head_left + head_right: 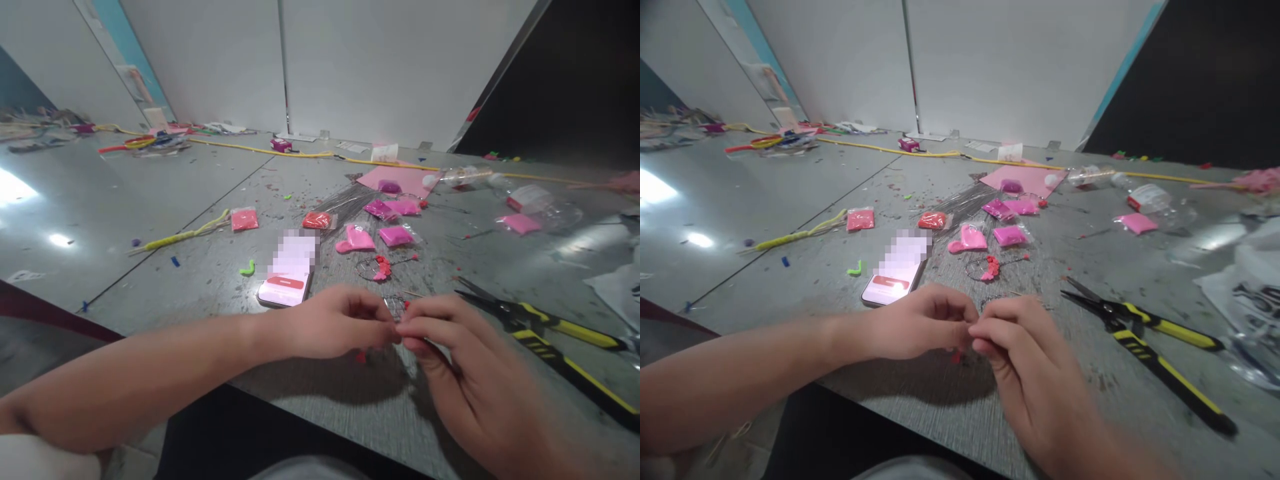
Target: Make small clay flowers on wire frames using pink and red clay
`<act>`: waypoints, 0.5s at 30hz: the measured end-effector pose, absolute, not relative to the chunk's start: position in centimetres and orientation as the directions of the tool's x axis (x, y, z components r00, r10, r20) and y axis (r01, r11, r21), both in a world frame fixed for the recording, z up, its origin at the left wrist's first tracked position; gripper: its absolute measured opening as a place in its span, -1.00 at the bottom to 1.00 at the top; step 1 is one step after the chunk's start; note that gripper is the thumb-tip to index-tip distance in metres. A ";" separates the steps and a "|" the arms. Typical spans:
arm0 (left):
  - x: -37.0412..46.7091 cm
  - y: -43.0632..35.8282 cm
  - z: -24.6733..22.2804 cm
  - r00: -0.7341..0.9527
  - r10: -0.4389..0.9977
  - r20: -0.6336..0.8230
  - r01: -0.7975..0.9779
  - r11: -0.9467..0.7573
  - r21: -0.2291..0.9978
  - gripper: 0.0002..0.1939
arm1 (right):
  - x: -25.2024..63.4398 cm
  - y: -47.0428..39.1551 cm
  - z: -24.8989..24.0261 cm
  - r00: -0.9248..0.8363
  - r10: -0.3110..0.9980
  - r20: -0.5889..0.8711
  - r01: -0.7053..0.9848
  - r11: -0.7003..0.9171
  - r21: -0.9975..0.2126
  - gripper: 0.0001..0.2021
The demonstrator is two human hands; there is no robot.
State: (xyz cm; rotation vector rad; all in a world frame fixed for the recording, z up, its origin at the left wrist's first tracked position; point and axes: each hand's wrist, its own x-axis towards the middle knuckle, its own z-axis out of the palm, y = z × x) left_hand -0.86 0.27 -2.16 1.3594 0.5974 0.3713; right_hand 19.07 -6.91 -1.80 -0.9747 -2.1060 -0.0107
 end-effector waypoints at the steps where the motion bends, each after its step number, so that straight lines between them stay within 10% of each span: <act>1: -0.8 0.2 -2.3 0.803 0.566 -0.188 0.085 0.203 0.975 -0.81 | 19.0 -6.9 -1.9 -0.395 0.631 0.667 0.643 0.709 -0.290 -0.85; 15: -1.1 -0.1 -2.1 0.797 0.582 -0.160 0.044 0.209 0.977 -0.86 | 19.4 -7.0 -1.8 -0.423 0.622 0.659 0.634 0.723 -0.275 -0.83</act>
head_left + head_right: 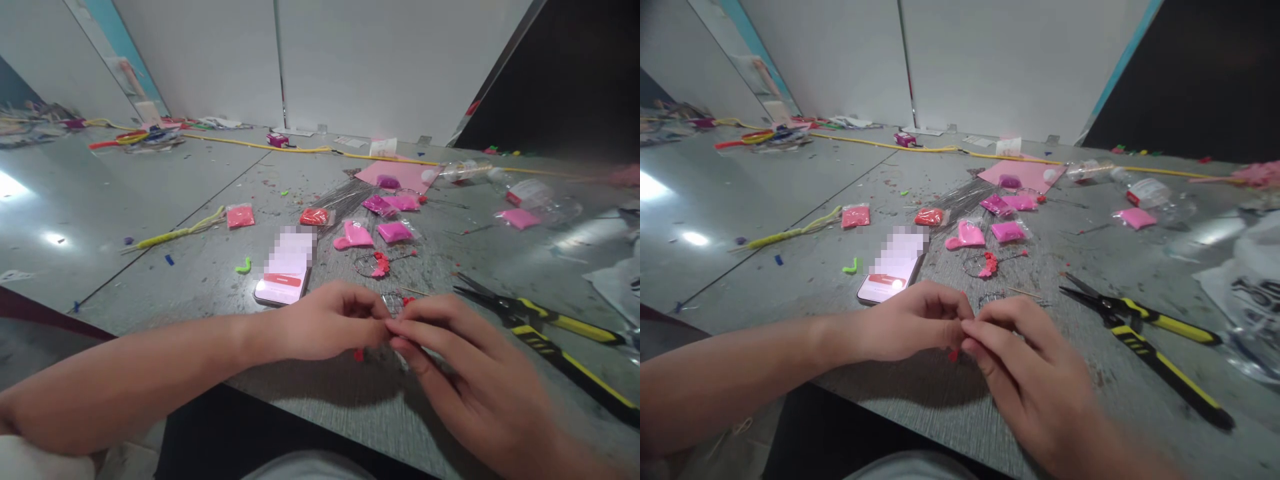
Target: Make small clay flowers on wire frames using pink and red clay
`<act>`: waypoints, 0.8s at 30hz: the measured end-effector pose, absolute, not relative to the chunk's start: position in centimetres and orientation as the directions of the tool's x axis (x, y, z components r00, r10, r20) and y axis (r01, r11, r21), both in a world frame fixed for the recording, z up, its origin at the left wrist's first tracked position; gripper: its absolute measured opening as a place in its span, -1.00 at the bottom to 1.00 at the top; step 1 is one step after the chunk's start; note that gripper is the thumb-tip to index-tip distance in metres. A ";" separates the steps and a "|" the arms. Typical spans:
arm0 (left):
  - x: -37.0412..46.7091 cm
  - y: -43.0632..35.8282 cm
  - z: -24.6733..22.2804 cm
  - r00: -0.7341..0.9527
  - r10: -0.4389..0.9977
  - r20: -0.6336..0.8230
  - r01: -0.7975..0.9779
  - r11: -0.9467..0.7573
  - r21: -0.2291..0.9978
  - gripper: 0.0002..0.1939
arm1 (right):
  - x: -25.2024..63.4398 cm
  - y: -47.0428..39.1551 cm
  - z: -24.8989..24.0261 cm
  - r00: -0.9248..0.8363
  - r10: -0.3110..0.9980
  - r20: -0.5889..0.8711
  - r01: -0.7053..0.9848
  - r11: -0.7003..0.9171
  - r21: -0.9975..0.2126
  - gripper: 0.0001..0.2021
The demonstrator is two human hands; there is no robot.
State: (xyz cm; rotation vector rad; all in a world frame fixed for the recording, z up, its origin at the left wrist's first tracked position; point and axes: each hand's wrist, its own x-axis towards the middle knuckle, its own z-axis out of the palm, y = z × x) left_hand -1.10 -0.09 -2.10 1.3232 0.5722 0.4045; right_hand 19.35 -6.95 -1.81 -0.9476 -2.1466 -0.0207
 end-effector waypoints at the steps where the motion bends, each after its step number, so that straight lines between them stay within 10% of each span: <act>1: -1.1 -0.1 -2.0 0.794 0.588 -0.152 0.033 0.208 0.978 -0.85 | 19.3 -7.0 -1.8 -0.412 0.626 0.662 0.633 0.719 -0.285 -0.82; 11: -1.2 0.2 -2.4 0.806 0.578 -0.133 0.114 0.069 0.991 -0.85 | 19.4 -6.8 -1.5 -0.383 0.706 0.596 0.639 0.668 -0.381 -0.86; 17: -1.7 -0.2 -1.5 0.777 0.535 0.332 0.047 -0.575 0.817 -0.85 | 19.3 -6.7 -1.1 -0.283 0.837 0.469 0.522 0.544 -0.657 -0.96; 24: -1.9 -0.5 -1.5 0.719 0.406 0.564 -0.036 -0.789 0.613 -0.83 | 19.0 -6.9 -1.5 -0.193 0.971 0.144 0.259 0.192 -0.947 -0.83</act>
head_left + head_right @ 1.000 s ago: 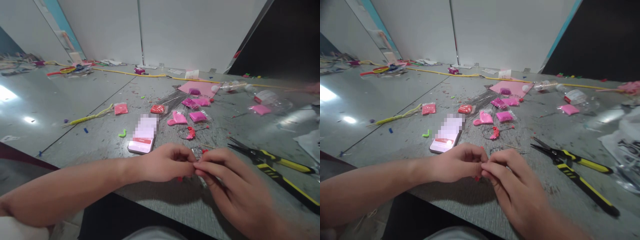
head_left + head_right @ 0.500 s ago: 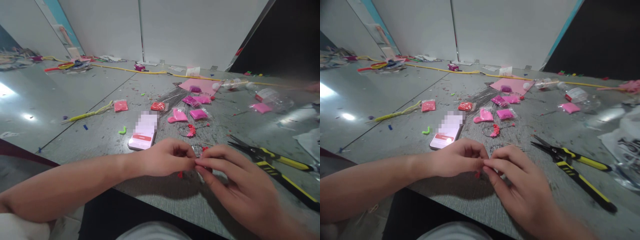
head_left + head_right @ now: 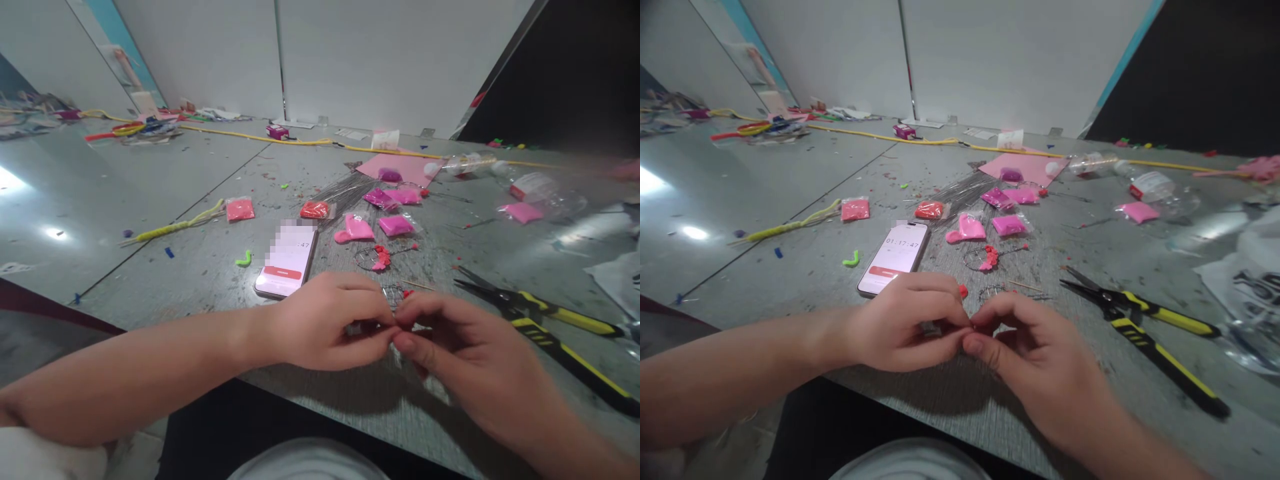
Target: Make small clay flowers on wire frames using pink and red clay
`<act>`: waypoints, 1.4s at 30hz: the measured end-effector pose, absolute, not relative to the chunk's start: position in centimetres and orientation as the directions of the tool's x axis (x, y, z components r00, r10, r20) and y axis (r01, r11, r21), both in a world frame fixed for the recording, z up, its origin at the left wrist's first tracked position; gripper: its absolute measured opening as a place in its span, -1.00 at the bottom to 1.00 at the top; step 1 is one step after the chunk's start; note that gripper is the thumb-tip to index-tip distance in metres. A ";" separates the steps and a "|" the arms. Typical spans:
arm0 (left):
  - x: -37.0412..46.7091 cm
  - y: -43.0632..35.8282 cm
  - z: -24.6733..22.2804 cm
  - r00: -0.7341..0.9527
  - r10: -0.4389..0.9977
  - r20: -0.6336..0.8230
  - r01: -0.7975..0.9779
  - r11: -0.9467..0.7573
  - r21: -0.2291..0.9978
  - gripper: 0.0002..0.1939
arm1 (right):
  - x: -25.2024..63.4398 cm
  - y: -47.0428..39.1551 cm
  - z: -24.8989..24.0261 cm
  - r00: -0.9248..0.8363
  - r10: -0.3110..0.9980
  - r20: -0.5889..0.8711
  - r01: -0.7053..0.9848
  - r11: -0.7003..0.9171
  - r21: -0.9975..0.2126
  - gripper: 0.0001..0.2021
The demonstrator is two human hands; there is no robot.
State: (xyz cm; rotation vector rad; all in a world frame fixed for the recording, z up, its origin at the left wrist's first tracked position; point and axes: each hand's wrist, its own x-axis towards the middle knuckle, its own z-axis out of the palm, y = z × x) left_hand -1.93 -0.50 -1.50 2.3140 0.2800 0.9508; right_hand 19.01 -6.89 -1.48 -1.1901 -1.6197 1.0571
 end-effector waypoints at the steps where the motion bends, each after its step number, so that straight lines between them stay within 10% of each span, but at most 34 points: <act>1: -1.9 -0.6 -1.5 0.707 0.422 0.567 -0.026 -0.786 0.618 -0.83 | 19.1 -6.8 -1.6 -0.194 0.975 0.104 0.201 0.143 -0.969 -0.81; 6: -1.7 -0.7 -1.4 0.654 0.515 0.554 -0.009 -0.727 0.686 -0.85 | 19.9 -6.5 -2.2 -0.226 0.974 0.012 0.043 0.022 -0.999 -0.74; 9: -1.6 -0.6 -1.2 0.640 0.581 0.503 0.026 -0.671 0.741 -0.87 | 20.2 -6.6 -2.2 -0.159 0.970 0.186 0.217 0.218 -0.952 -0.82; 13: -1.6 -0.4 -0.9 0.726 0.615 0.306 0.036 -0.479 0.877 -0.82 | 20.2 -6.8 -1.7 -0.301 0.763 0.572 0.523 0.633 -0.570 -0.78; 19: -1.7 -0.2 -1.2 0.796 0.605 0.008 0.176 -0.244 0.954 -0.89 | 20.1 -6.8 -1.5 -0.488 0.629 0.606 0.596 0.747 -0.296 -0.71; 42: -1.5 -0.3 -1.1 0.783 0.617 -0.082 0.174 -0.090 0.981 -0.73 | 19.8 -7.5 -0.9 -0.395 0.780 0.486 0.626 0.615 -0.480 -0.87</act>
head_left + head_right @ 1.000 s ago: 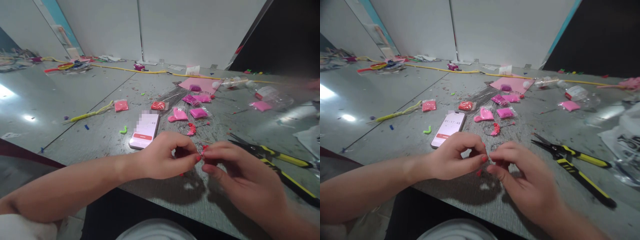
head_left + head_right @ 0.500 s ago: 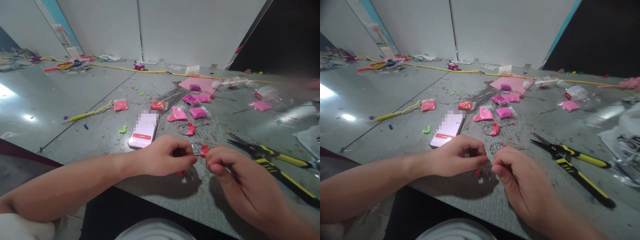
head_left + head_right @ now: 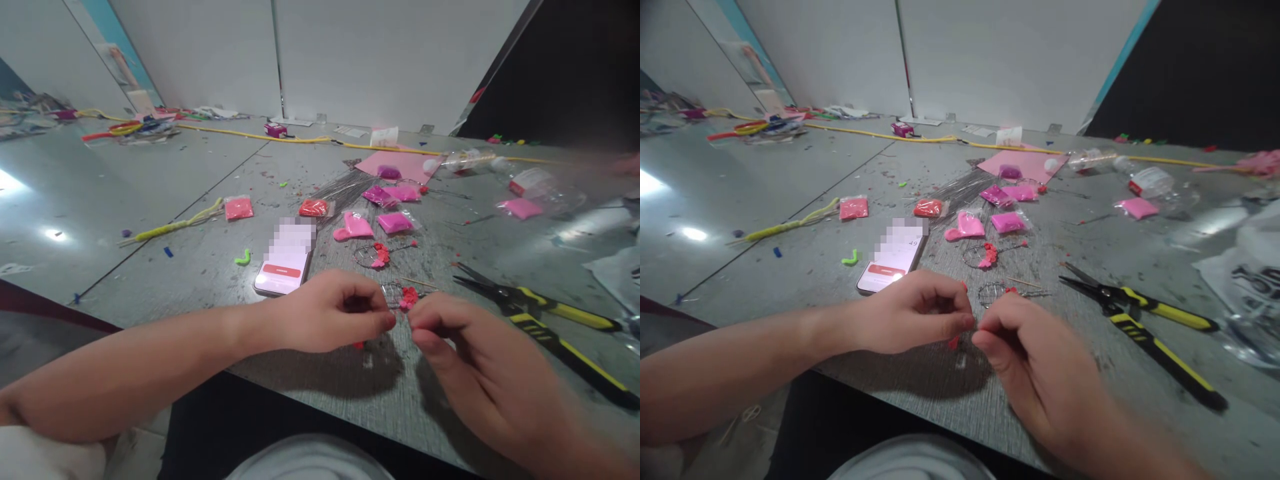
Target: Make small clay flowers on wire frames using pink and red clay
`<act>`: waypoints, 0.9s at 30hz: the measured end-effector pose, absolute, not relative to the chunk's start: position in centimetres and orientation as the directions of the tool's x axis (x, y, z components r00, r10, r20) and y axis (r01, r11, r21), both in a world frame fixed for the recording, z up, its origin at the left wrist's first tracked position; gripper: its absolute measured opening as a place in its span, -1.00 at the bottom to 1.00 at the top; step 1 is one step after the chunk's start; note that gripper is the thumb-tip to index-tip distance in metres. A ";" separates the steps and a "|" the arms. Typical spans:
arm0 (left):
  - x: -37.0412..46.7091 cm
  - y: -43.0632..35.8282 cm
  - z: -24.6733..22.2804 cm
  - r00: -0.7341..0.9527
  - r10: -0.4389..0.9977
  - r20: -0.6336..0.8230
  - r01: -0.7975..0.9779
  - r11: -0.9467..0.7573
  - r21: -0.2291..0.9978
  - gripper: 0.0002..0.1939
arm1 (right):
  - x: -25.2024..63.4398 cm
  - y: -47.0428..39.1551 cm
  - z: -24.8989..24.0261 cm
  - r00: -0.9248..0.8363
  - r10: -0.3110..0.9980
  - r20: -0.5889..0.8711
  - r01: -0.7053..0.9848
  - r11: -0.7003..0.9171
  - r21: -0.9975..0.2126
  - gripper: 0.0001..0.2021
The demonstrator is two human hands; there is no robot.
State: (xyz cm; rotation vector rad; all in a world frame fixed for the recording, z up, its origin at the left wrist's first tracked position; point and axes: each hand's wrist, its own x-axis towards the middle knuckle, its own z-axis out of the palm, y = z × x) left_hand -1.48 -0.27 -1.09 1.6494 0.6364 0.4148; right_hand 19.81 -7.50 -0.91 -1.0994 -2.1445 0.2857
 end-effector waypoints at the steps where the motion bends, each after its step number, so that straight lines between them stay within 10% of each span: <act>1: -1.4 -0.3 -1.1 0.785 0.613 -0.095 0.165 -0.059 0.985 -0.74 | 19.7 -7.4 -1.1 -0.415 0.765 0.493 0.630 0.633 -0.450 -0.87; 21: -1.3 -0.5 -0.8 0.781 0.601 -0.169 0.087 0.163 0.983 -0.82 | 19.7 -6.8 -1.1 -0.469 0.604 0.645 0.584 0.759 -0.287 -0.62; 27: -1.3 -0.7 -1.1 0.768 0.634 -0.087 0.159 -0.057 0.986 -0.88 | 20.1 -6.6 -1.0 -0.487 0.651 0.583 0.570 0.742 -0.353 -0.72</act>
